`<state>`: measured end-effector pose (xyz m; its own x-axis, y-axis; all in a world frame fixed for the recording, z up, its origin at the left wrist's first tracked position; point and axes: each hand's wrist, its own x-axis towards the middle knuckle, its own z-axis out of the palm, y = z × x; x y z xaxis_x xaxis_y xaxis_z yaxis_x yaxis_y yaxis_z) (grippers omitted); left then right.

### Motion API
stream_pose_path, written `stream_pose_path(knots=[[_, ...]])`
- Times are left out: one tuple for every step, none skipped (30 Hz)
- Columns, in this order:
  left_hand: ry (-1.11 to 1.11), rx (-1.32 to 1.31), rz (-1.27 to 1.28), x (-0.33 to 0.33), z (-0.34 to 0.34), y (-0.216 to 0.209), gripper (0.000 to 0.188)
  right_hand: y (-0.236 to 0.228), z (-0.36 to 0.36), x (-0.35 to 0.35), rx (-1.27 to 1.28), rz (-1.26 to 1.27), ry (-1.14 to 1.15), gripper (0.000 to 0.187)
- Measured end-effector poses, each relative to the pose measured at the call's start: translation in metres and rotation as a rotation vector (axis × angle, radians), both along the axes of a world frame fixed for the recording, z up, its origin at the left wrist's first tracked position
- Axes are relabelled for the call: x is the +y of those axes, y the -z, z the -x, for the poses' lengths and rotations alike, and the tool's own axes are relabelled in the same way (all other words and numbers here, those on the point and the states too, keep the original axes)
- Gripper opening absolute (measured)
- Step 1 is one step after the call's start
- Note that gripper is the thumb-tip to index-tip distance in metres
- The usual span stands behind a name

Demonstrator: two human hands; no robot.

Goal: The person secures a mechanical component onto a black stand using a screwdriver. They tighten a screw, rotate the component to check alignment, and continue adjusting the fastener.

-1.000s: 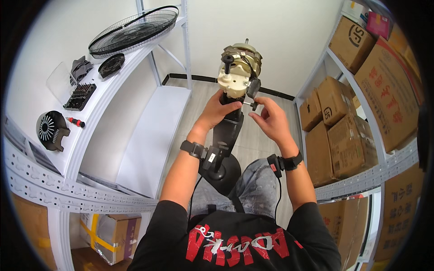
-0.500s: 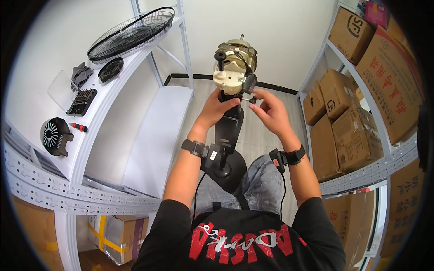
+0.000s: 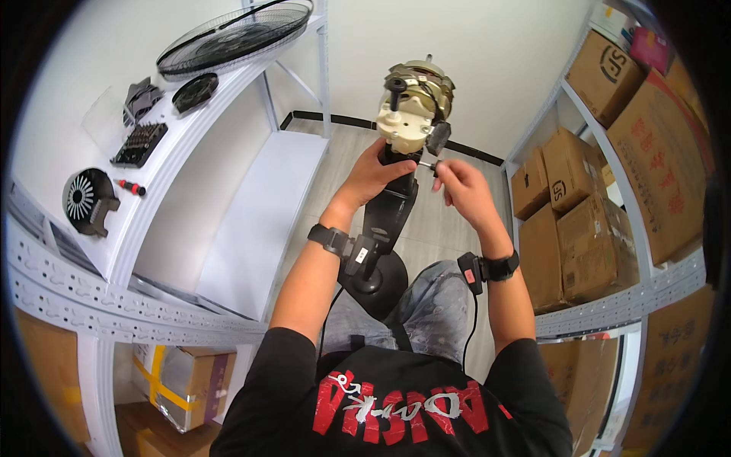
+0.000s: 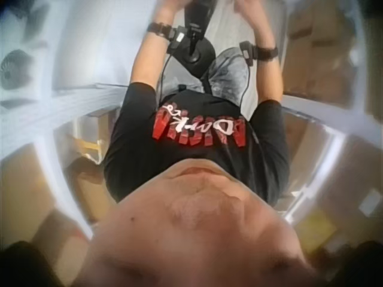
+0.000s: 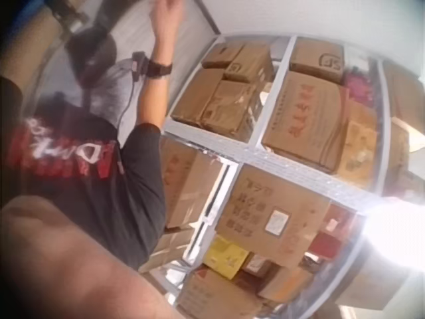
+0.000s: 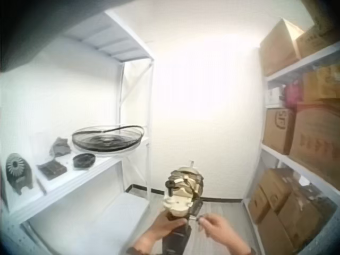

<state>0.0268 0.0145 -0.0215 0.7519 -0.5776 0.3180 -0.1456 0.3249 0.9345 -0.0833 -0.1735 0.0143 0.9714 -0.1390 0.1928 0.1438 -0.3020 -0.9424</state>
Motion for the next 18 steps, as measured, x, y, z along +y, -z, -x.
stream_pose_path(knots=[[0.007,0.005,-0.001,-0.001,0.002,0.000,0.064,-0.001,0.007,0.003,-0.151,0.174,0.045,0.025],[0.014,0.010,-0.002,-0.002,0.003,-0.002,0.067,-0.002,0.014,0.006,-0.305,0.346,0.086,0.023],[0.019,0.015,-0.004,-0.002,0.003,-0.003,0.069,-0.003,0.015,0.008,-0.462,0.515,0.123,0.022],[0.031,0.005,0.016,-0.003,0.003,-0.004,0.068,-0.002,0.013,0.006,-0.503,0.573,0.155,0.020],[0.040,-0.004,0.031,-0.004,0.004,-0.005,0.067,0.006,0.006,0.003,-0.544,0.624,0.186,0.020],[0.049,-0.014,0.045,-0.004,0.004,-0.005,0.067,0.010,0.000,0.000,-0.585,0.675,0.217,0.019],[0.020,-0.031,0.028,-0.002,0.005,-0.007,0.067,0.012,-0.004,-0.003,-0.332,0.522,0.163,0.021],[0.023,-0.030,0.020,-0.002,0.005,-0.006,0.068,0.014,-0.006,-0.008,-0.144,0.203,0.003,0.021],[0.026,-0.030,0.013,-0.002,0.005,-0.004,0.069,0.016,-0.007,-0.015,0.049,-0.116,-0.149,0.021],[0.023,-0.039,0.004,-0.001,0.003,-0.006,0.070,0.012,-0.011,-0.017,0.236,-0.436,-0.303,0.022],[0.022,-0.043,-0.031,0.000,0.001,-0.005,0.076,0.009,-0.008,-0.018,0.297,-0.509,-0.362,0.021],[-0.007,-0.052,-0.040,0.000,0.003,-0.004,0.077,0.010,-0.006,-0.013,0.135,-0.318,-0.200,0.019],[-0.026,-0.072,-0.052,-0.002,0.008,-0.006,0.079,0.012,-0.003,-0.006,-0.042,-0.131,-0.029,0.018],[-0.056,-0.093,-0.069,0.000,0.011,-0.009,0.080,0.010,-0.002,0.005,-0.218,0.050,0.133,0.019],[-0.051,-0.088,-0.092,0.002,0.007,-0.008,0.083,0.000,0.006,0.010,-0.352,0.282,0.165,0.024],[-0.045,-0.086,-0.084,0.002,0.007,-0.008,0.082,-0.001,0.007,0.009,-0.397,0.406,0.153,0.023],[-0.039,-0.084,-0.077,0.002,0.006,-0.009,0.082,-0.001,0.008,0.008,-0.440,0.531,0.139,0.022],[-0.034,-0.081,-0.070,0.002,0.005,-0.009,0.081,-0.002,0.008,0.007,-0.481,0.655,0.125,0.021]])
